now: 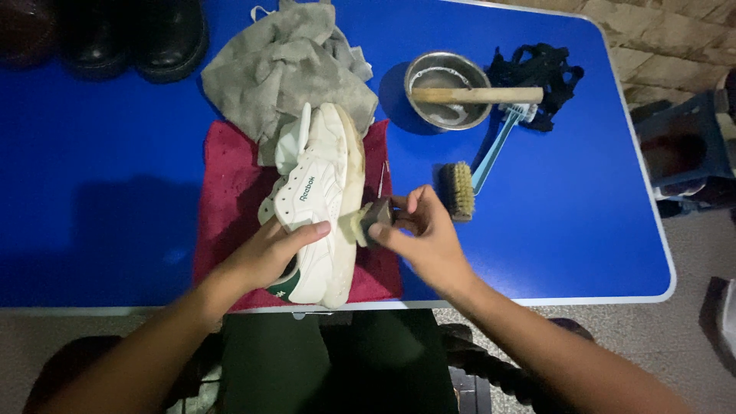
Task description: Cleaning a white sneaker using brushes and a cleaning solution at a service counter.
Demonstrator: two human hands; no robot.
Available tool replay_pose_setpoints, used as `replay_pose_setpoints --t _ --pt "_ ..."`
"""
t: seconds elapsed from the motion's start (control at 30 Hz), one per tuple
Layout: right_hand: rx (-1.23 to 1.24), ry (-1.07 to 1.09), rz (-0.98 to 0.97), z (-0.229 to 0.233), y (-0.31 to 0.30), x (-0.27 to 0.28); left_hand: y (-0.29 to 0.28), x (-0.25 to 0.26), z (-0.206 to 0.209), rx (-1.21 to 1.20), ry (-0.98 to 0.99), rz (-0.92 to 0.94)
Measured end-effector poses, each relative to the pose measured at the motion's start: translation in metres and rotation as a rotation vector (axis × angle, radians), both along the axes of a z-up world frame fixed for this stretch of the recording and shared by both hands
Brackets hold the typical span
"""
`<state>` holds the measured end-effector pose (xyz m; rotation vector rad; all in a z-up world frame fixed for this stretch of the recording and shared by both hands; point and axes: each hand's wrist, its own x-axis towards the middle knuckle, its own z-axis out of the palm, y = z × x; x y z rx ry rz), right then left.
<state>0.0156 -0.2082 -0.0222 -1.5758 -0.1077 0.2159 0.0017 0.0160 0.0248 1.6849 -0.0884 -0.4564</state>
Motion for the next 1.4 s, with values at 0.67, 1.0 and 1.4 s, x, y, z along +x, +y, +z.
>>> replay_pose_setpoints --t 0.67,1.0,1.4 --pt "-0.534 -0.747 0.211 0.041 0.009 -0.015 -0.007 0.0 0.009 0.166 0.077 0.115" --pt "-0.613 -0.893 0.265 0.051 0.013 -0.027 -0.008 -0.004 0.005 0.089 0.003 0.107" --pt "-0.898 -0.688 0.396 0.086 0.004 -0.046 -0.013 -0.017 0.052 0.269 0.167 -0.154"
